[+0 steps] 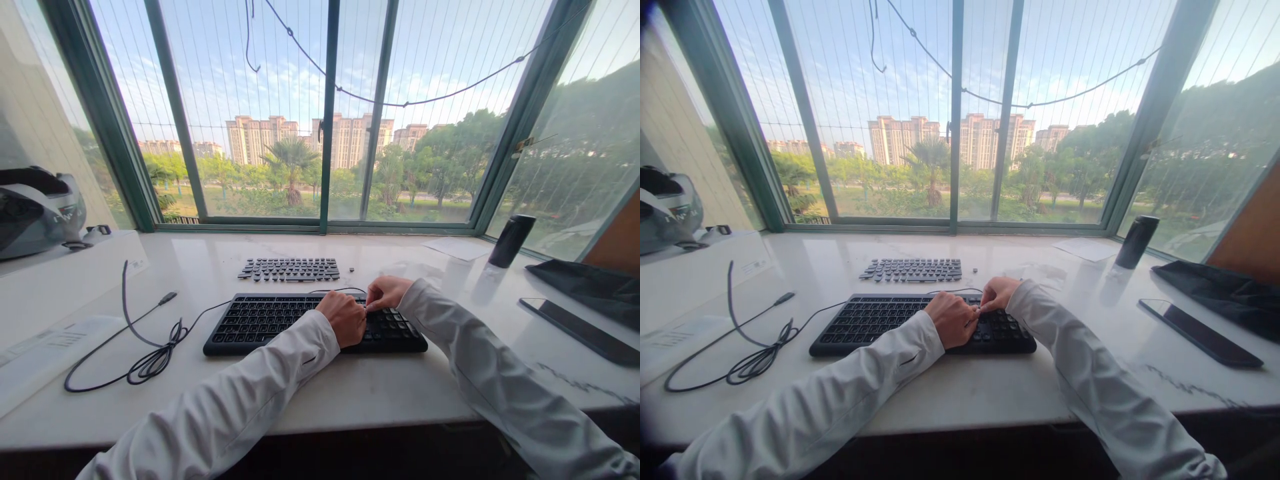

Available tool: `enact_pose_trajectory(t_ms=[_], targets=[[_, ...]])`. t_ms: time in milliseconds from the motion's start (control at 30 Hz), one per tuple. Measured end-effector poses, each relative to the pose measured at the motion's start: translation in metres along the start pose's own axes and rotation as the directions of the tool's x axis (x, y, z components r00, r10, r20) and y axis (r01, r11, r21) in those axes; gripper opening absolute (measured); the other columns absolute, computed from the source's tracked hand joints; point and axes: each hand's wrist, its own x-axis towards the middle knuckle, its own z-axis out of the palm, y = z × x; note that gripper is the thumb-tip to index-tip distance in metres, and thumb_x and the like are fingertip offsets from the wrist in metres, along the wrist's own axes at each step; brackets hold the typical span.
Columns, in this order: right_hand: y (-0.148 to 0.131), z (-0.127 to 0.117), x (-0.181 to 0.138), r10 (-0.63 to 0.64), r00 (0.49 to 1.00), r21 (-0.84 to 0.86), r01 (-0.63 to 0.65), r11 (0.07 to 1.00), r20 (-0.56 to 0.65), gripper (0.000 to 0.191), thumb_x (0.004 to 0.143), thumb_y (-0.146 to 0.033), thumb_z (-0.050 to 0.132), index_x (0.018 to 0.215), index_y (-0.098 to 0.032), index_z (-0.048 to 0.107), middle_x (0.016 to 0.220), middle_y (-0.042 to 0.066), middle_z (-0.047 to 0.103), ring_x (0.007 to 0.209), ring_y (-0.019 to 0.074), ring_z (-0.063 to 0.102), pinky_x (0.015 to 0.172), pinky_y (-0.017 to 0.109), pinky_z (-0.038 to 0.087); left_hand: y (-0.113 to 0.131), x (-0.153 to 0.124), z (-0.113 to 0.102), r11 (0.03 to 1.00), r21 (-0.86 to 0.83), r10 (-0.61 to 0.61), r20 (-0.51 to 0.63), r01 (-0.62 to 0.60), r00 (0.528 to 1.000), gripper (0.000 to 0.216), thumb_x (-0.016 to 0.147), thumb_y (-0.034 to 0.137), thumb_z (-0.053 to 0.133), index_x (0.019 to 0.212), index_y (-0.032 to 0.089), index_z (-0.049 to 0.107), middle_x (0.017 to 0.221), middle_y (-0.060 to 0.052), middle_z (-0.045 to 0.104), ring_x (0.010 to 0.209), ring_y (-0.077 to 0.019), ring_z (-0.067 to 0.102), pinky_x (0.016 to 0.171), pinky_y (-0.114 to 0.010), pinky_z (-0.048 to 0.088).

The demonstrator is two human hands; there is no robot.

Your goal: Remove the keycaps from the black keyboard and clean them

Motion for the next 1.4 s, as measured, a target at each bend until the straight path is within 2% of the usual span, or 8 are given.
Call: enact_pose_trajectory(t_ms=[433, 533, 700, 900, 1000, 1133, 1333, 1400], targets=[[0.006, -0.001, 0.001, -0.052, 0.999, -0.102, 0.050, 0.994, -0.017, 0.039, 0.061, -0.052, 0.067, 0.078, -0.017, 0.072, 0.074, 0.005, 0.070, 0.069, 0.0177, 0.061, 0.062, 0.025, 0.045, -0.004, -0.001, 0.012, 0.998, -0.052, 0.018, -0.048, -0.021, 0.999, 0.036, 0.085, 0.032, 0.037, 0.085, 0.018, 0.070, 0.074, -0.012, 0.068, 0.067, -0.0242, 0.064, 0.060, -0.035, 0.046], [0.009, 0.000, -0.003, -0.101, 0.993, -0.037, 0.099, 0.994, -0.055, 0.038, 0.062, -0.051, 0.066, 0.077, -0.017, 0.072, 0.073, 0.005, 0.070, 0.069, 0.0173, 0.061, 0.064, 0.026, 0.046, -0.005, -0.002, 0.012, 0.996, -0.086, -0.031, -0.080, 0.024, 0.996, 0.037, 0.086, 0.036, 0.037, 0.086, 0.022, 0.071, 0.075, -0.010, 0.069, 0.070, -0.0242, 0.065, 0.061, -0.034, 0.046], [0.005, 0.003, -0.011, -0.156, 0.954, -0.072, 0.142, 0.987, -0.256, 0.030, 0.068, -0.045, 0.064, 0.077, -0.017, 0.072, 0.072, 0.004, 0.069, 0.067, 0.0146, 0.059, 0.065, 0.024, 0.044, -0.013, -0.002, 0.006, 0.974, -0.143, -0.196, -0.148, 0.175, 0.969, 0.039, 0.088, 0.038, 0.034, 0.080, 0.023, 0.070, 0.078, -0.007, 0.070, 0.074, -0.0213, 0.065, 0.065, -0.031, 0.045], [-0.004, 0.008, -0.010, -0.179, 0.958, -0.161, 0.145, 0.976, -0.222, 0.023, 0.067, -0.039, 0.067, 0.075, -0.018, 0.073, 0.066, 0.001, 0.066, 0.061, 0.0114, 0.052, 0.059, 0.022, 0.039, -0.024, -0.002, 0.003, 0.948, -0.132, -0.308, -0.154, 0.290, 0.939, 0.041, 0.087, 0.037, 0.035, 0.077, 0.020, 0.070, 0.079, -0.009, 0.070, 0.074, -0.0220, 0.065, 0.064, -0.031, 0.044], [-0.005, 0.007, -0.011, -0.170, 0.947, -0.205, 0.116, 0.972, -0.273, 0.022, 0.067, -0.039, 0.067, 0.073, -0.019, 0.073, 0.063, 0.000, 0.065, 0.059, 0.0109, 0.051, 0.058, 0.022, 0.037, -0.025, -0.002, 0.005, 0.946, -0.118, -0.316, -0.147, 0.301, 0.937, 0.043, 0.087, 0.038, 0.034, 0.078, 0.020, 0.071, 0.078, -0.010, 0.070, 0.074, -0.0233, 0.065, 0.064, -0.033, 0.044], [-0.005, -0.007, -0.006, -0.129, 0.880, -0.234, 0.021, 0.972, -0.457, 0.025, 0.069, -0.044, 0.065, 0.076, -0.021, 0.072, 0.066, -0.001, 0.065, 0.060, 0.0114, 0.050, 0.060, 0.023, 0.038, -0.026, -0.002, 0.007, 0.945, -0.116, -0.321, -0.139, 0.306, 0.937, 0.044, 0.087, 0.040, 0.034, 0.077, 0.020, 0.072, 0.077, -0.010, 0.070, 0.074, -0.0234, 0.066, 0.064, -0.033, 0.045], [0.004, -0.042, 0.040, -0.016, 0.918, -0.363, -0.140, 0.921, -0.396, 0.021, 0.072, -0.041, 0.064, 0.082, -0.024, 0.071, 0.080, 0.001, 0.069, 0.073, 0.0144, 0.059, 0.068, 0.025, 0.041, -0.030, -0.002, 0.005, 0.934, -0.126, -0.347, -0.103, 0.334, 0.932, 0.044, 0.087, 0.039, 0.033, 0.080, 0.018, 0.071, 0.083, -0.012, 0.070, 0.079, -0.0233, 0.066, 0.067, -0.033, 0.046], [0.011, -0.048, 0.063, 0.032, 0.908, -0.370, -0.202, 0.907, -0.418, 0.024, 0.070, -0.039, 0.066, 0.087, -0.023, 0.071, 0.083, 0.003, 0.069, 0.076, 0.0171, 0.060, 0.068, 0.027, 0.041, -0.032, -0.002, 0.006, 0.934, -0.127, -0.346, -0.100, 0.333, 0.933, 0.044, 0.087, 0.039, 0.033, 0.080, 0.018, 0.071, 0.082, -0.012, 0.070, 0.078, -0.0239, 0.066, 0.067, -0.034, 0.046]])
